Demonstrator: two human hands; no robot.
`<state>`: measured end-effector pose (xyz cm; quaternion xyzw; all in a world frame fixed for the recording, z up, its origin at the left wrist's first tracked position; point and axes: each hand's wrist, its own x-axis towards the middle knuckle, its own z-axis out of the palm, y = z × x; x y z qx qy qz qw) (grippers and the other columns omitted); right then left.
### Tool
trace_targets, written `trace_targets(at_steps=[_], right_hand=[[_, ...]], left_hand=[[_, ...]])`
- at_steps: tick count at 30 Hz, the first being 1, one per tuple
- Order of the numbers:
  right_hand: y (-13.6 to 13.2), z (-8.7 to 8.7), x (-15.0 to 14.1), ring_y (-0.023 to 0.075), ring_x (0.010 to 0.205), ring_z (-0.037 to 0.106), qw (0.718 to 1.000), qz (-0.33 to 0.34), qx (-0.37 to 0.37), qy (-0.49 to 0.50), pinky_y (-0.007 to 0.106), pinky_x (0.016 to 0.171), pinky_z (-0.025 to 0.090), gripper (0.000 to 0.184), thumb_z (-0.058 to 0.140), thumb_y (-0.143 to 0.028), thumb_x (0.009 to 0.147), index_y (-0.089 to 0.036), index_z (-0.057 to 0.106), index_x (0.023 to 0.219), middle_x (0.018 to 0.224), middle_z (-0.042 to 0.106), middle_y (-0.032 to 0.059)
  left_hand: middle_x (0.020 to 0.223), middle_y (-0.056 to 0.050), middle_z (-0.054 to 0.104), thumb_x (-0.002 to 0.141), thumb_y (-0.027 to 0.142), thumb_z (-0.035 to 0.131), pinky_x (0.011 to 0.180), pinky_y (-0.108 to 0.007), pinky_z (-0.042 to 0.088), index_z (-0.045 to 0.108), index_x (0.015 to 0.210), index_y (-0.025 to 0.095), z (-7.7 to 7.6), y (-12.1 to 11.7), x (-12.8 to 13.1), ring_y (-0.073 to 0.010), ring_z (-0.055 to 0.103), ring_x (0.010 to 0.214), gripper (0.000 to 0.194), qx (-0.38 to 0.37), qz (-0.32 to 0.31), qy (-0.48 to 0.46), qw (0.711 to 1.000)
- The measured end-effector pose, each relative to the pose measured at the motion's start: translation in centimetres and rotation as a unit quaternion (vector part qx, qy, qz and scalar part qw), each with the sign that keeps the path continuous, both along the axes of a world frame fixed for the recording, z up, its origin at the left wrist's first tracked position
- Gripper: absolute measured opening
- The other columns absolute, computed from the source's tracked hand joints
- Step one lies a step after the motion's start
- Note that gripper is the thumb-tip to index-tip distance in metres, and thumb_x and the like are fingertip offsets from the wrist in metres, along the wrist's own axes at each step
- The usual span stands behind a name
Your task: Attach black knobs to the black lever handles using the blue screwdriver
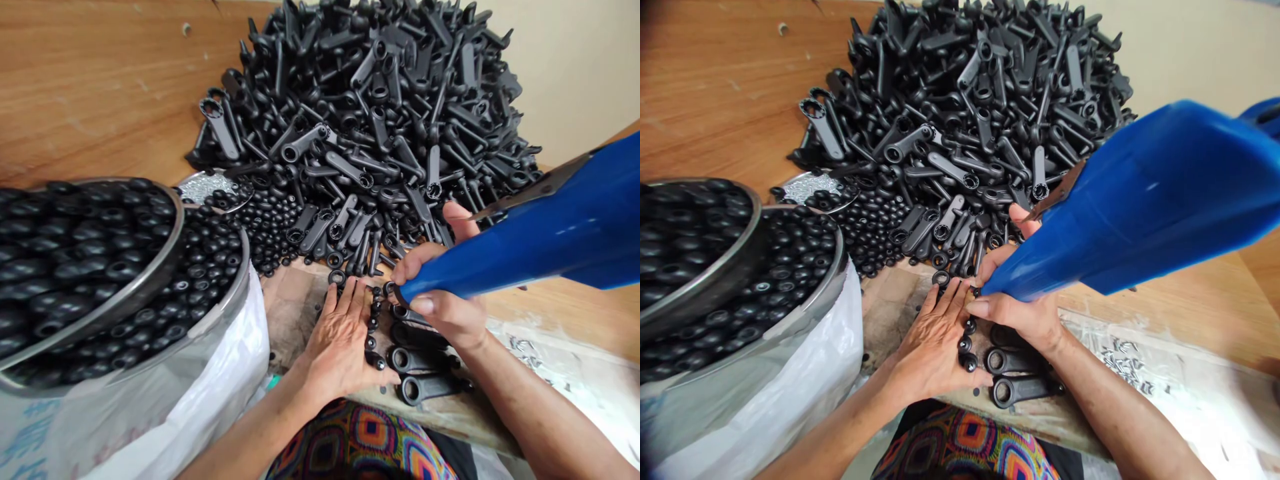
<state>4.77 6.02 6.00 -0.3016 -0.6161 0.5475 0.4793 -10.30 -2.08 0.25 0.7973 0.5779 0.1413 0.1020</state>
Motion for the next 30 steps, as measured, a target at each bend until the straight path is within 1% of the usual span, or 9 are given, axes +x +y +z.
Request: trace_targets(at_steps=[5,9,11,13,15,17,22,25,30], right_hand=[[-0.2,-0.2,0.3,0.0212,0.071,0.061,1.000,-0.009,0.002,-0.010,0.039,0.066,0.053,0.054,0.075,-0.036,0.058,-0.028,0.054,0.108,0.071,0.061,-0.0024],[-0.4,0.7,-0.4,0.0189,0.066,0.059,1.000,0.010,0.002,0.000,0.036,0.062,0.052,0.056,0.075,-0.035,0.058,-0.028,0.052,0.109,0.074,0.060,-0.0023],[-0.4,1.3,-0.9,0.0182,0.065,0.058,1.000,0.016,0.009,0.015,0.035,0.060,0.050,0.061,0.075,-0.032,0.058,-0.030,0.049,0.114,0.073,0.060,-0.0030],[-0.3,1.9,-1.2,0.0186,0.065,0.058,0.999,0.020,0.018,0.033,0.034,0.059,0.049,0.070,0.074,-0.028,0.059,-0.032,0.042,0.120,0.073,0.059,-0.0037],[-0.1,2.3,-1.4,0.0189,0.065,0.058,0.998,0.023,0.029,0.051,0.034,0.058,0.049,0.078,0.074,-0.025,0.059,-0.034,0.035,0.126,0.073,0.059,-0.0042],[-0.1,2.5,-1.4,0.0190,0.064,0.058,0.997,0.030,0.034,0.059,0.035,0.059,0.049,0.082,0.075,-0.024,0.059,-0.036,0.031,0.127,0.072,0.059,-0.0048],[-0.1,2.4,-1.1,0.0198,0.067,0.058,0.998,0.038,0.021,0.044,0.034,0.057,0.048,0.081,0.073,-0.021,0.061,-0.035,0.031,0.129,0.074,0.058,-0.0041],[-0.2,2.2,-1.1,0.0187,0.067,0.058,0.998,0.041,0.012,0.048,0.032,0.056,0.048,0.078,0.071,-0.019,0.061,-0.034,0.034,0.127,0.075,0.058,-0.0036],[-0.3,2.1,-1.4,0.0182,0.064,0.057,0.999,0.031,0.016,0.034,0.036,0.059,0.049,0.076,0.075,-0.024,0.058,-0.033,0.039,0.124,0.072,0.058,-0.0041]], left_hand=[[0.144,-0.023,0.025,0.056,0.082,0.045,0.109,-0.053,0.006,0.028,0.137,0.002,0.2,0.0,0.1,-0.0380,0.012,0.135,0.115,0.006,-0.002,0.001,1.000],[0.144,-0.025,0.024,0.060,0.083,0.040,0.109,-0.052,0.005,0.030,0.136,0.002,0.5,0.0,0.1,-0.0375,0.012,0.135,0.111,0.008,-0.006,0.007,1.000],[0.144,-0.024,0.025,0.060,0.083,0.040,0.109,-0.052,0.004,0.029,0.136,0.003,0.5,0.1,0.0,-0.0374,0.011,0.135,0.112,0.009,-0.010,0.010,1.000],[0.144,-0.024,0.024,0.058,0.083,0.040,0.109,-0.052,0.003,0.027,0.137,0.002,0.3,0.1,0.0,-0.0374,0.008,0.136,0.114,0.009,-0.012,0.013,1.000],[0.144,-0.025,0.023,0.057,0.084,0.039,0.109,-0.051,0.003,0.025,0.137,0.000,0.2,0.1,0.0,-0.0371,0.007,0.136,0.117,0.007,-0.011,0.013,1.000],[0.144,-0.025,0.023,0.057,0.085,0.038,0.109,-0.050,0.004,0.025,0.137,-0.002,0.1,0.1,0.0,-0.0369,0.008,0.136,0.118,0.006,-0.009,0.009,1.000],[0.143,-0.025,0.025,0.058,0.084,0.039,0.108,-0.054,0.004,0.024,0.138,0.001,0.2,0.1,0.0,-0.0380,0.009,0.135,0.116,0.024,-0.012,0.013,1.000],[0.143,-0.025,0.026,0.059,0.083,0.040,0.108,-0.053,0.003,0.023,0.138,0.001,0.3,0.0,0.0,-0.0380,0.011,0.135,0.115,0.027,-0.013,0.013,0.999],[0.143,-0.023,0.027,0.055,0.083,0.045,0.109,-0.051,0.006,0.026,0.137,0.001,0.1,0.0,0.0,-0.0372,0.013,0.135,0.117,0.009,-0.001,0.000,1.000]])
